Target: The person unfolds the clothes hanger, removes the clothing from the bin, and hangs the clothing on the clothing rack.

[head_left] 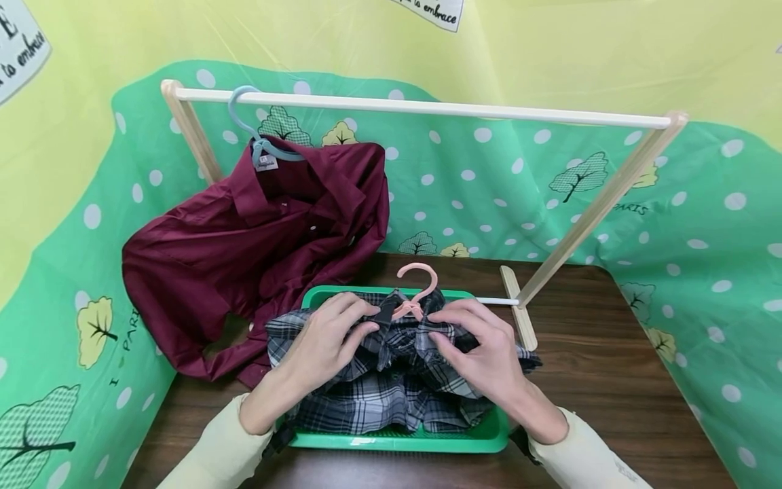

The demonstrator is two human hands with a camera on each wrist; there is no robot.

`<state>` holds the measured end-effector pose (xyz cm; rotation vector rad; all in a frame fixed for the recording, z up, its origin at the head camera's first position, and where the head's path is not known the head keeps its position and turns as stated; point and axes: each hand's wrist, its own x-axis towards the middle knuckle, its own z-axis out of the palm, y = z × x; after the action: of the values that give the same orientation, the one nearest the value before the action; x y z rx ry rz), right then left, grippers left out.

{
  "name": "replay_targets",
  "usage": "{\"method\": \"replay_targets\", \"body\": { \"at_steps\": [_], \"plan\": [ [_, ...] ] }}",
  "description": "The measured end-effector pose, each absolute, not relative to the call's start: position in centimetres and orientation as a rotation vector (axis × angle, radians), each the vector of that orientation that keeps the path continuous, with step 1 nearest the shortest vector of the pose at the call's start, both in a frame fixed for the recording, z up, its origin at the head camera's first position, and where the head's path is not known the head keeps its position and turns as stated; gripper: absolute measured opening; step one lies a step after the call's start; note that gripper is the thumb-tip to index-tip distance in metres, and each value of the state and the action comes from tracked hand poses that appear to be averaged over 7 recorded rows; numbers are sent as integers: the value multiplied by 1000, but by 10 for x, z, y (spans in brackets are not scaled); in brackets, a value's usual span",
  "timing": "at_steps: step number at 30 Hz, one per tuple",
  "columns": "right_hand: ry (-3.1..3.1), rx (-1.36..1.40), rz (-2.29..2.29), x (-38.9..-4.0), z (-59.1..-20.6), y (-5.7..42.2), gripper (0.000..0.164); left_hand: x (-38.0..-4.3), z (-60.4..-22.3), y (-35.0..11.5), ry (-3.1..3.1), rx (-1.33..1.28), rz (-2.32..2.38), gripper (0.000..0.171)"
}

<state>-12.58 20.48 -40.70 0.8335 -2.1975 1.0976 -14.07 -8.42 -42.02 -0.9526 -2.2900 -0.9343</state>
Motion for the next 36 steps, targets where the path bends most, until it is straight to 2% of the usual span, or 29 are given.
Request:
{"method": "replay_targets", "body": {
  "at_steps": [9,19,26,30,33,36],
  "plan": [
    [-2209,789,1038,-127,-412,209,31,-136,-412,-84,-2259,-848,-942,7],
    [-2255,740,1054,-131,-411,212,31,-131,-404,-101,-2374,-1105,-850,13],
    [-2243,751,1077,-127,-410,209,32,-137,-408,-95,-2480,-1102,-706,6],
    [-2203,765,1119,-125,-411,208,33,-141,-412,-93,-2409,-1121,-775,20],
    [-2112,777,1175,-125,-411,210,34,-142,-413,-93,-2396,-1109,-823,24],
    [-2020,813,1236,-126,-411,212,21,-143,-414,-95,-2425,-1071,-836,23]
  ]
}}
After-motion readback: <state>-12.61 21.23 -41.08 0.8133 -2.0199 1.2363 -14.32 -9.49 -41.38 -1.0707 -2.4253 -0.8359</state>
